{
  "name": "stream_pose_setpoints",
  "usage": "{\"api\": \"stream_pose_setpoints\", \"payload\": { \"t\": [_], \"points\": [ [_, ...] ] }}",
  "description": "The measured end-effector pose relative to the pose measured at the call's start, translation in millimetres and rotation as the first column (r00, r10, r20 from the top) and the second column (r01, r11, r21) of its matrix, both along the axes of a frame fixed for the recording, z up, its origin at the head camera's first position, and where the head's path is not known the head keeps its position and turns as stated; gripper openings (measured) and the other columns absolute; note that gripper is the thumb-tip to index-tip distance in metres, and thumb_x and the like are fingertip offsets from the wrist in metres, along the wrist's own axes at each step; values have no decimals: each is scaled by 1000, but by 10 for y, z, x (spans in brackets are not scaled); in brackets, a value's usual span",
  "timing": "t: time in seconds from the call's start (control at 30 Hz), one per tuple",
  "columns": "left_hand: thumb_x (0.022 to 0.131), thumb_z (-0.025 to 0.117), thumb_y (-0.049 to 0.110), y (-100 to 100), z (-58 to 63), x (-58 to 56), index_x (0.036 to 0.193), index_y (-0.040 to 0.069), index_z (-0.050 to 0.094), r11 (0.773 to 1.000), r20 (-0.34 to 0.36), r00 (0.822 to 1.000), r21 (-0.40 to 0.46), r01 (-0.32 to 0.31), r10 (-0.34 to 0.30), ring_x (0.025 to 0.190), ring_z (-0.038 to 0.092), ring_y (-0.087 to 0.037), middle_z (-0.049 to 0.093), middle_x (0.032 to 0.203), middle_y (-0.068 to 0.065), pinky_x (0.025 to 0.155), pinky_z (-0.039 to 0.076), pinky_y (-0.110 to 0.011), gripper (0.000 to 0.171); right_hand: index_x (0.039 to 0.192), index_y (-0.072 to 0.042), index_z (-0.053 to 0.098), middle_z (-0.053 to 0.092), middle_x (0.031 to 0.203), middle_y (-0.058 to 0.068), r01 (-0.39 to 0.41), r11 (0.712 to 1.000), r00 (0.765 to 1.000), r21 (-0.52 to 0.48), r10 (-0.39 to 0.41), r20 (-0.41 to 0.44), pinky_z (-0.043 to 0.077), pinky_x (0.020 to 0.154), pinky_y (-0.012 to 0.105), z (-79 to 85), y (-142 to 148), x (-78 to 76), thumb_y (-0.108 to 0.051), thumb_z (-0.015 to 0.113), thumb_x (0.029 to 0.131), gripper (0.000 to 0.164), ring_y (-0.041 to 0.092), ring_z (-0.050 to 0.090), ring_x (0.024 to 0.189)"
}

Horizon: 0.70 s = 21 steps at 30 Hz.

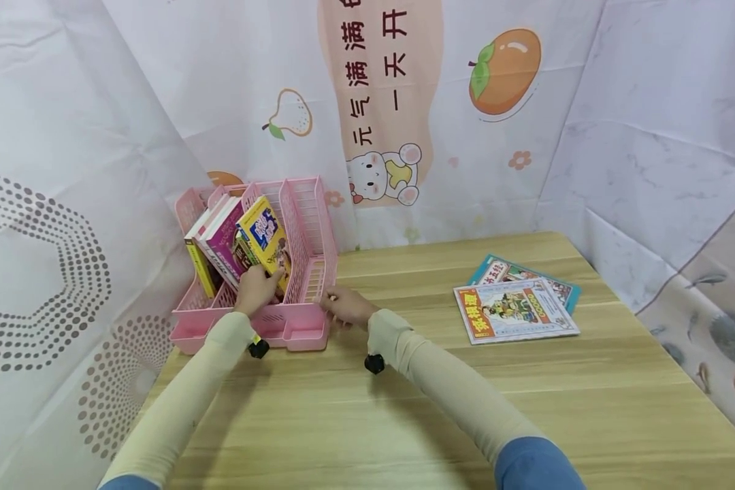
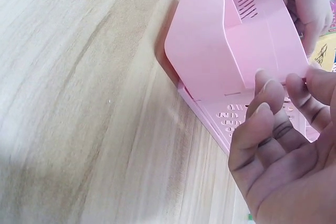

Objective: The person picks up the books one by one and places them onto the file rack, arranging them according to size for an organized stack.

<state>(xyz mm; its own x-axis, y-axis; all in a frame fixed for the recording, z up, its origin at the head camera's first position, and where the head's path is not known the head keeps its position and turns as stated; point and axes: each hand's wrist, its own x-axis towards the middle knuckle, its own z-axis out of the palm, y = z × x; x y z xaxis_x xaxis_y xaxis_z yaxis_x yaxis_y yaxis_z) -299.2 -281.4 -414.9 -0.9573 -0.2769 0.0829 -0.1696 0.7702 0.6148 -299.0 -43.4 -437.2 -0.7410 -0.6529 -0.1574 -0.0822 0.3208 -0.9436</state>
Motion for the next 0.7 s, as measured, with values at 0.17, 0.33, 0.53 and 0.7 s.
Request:
{"api": "stream_pose_setpoints", "payload": {
  "t": [0.17,0.33,0.53,0.7],
  "points": [
    [96,53,35,15,-29,-63,78,8,59,1000,1,1000,9,3,-3,59,57,-22,60,68,-8,51,43,-32,32,94,-1,53,60,97,28,13,1000,1000,-9,-13,1,39,51,35,-8,-16,-22,-36,52,98,35,23,48,58],
    [97,51,32,-19,-55,-114,74,7,56,1000,73,997,-26,4,-3,61,56,-25,58,69,-11,51,43,-33,34,91,-5,53,61,94,25,5,1000,1000,7,-5,-11,39,49,33,-10,-27,-16,-38,52,98,34,22,48,58],
    [97,48,33,-2,-77,-150,78,7,53,999,123,992,-52,-6,12,59,52,-25,53,69,-11,48,41,-35,33,94,-2,56,61,96,30,1,999,1000,33,0,-31,40,50,36,6,-16,-5,-37,49,99,37,21,49,58],
    [95,48,37,67,-75,-88,69,11,54,999,-35,999,-52,-8,6,54,51,-23,53,62,-7,47,41,-36,37,98,-1,62,64,93,22,39,996,991,83,-27,-133,50,63,48,3,91,-50,-42,54,96,42,27,56,66]
  ]
}}
